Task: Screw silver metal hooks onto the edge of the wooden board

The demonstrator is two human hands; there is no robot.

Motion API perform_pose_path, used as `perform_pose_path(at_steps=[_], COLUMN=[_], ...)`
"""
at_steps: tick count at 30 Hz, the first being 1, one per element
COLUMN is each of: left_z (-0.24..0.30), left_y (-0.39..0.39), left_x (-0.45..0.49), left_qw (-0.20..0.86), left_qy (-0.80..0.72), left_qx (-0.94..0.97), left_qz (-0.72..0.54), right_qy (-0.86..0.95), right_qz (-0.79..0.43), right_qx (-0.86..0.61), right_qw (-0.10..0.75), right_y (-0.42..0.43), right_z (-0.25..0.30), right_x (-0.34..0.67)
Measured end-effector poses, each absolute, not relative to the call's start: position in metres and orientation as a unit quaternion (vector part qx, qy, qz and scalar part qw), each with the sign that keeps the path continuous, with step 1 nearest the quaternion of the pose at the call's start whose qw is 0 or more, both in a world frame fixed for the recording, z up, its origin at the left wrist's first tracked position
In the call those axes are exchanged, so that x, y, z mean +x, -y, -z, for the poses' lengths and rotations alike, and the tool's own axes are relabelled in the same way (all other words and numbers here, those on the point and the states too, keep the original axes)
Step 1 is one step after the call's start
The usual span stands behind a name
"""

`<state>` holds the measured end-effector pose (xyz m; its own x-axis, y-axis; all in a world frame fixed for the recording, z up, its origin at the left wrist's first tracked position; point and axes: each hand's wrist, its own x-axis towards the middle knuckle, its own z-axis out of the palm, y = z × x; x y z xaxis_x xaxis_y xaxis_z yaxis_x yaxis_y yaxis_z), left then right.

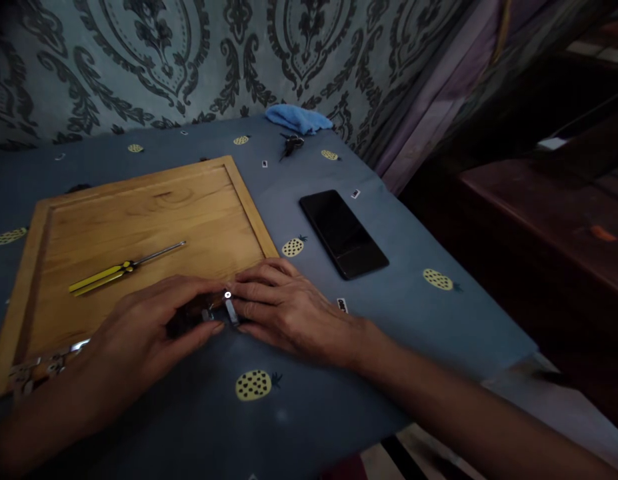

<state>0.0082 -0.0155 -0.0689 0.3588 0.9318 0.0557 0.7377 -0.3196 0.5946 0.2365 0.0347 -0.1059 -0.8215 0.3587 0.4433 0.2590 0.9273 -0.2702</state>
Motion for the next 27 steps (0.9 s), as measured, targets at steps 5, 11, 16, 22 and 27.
perform_pose_path(at_steps=[5, 11, 16, 22, 27], left_z=[0.0688, 0.0682, 0.0685, 0.0698, 0.07], left_y=[0.0161, 0.0156, 0.0154, 0.0158, 0.0142], left_x=[0.009, 0.0099, 0.0105, 0.0102, 0.0103], left_qw=[0.239, 0.231, 0.228, 0.212, 0.195], left_qy=[-0.518, -0.51, -0.507, -0.503, -0.493], left_qx=[0.797, 0.807, 0.81, 0.817, 0.826], left_qz=[-0.196, -0.19, -0.186, -0.185, -0.193], right_qy=[0.951, 0.947, 0.947, 0.941, 0.937], right_qz=[-0.092, -0.087, -0.087, -0.093, -0.103], right_qx=[-0.164, -0.172, -0.172, -0.166, -0.167], right_qw=[0.246, 0.257, 0.258, 0.28, 0.289], right_y=[-0.0342, -0.0335, -0.0329, -0.0333, -0.0329], right_z=[0.1063, 0.1059, 0.1041, 0.106, 0.1065], right_x=[0.2365, 0.2355, 0.2352, 0.2341, 0.2335])
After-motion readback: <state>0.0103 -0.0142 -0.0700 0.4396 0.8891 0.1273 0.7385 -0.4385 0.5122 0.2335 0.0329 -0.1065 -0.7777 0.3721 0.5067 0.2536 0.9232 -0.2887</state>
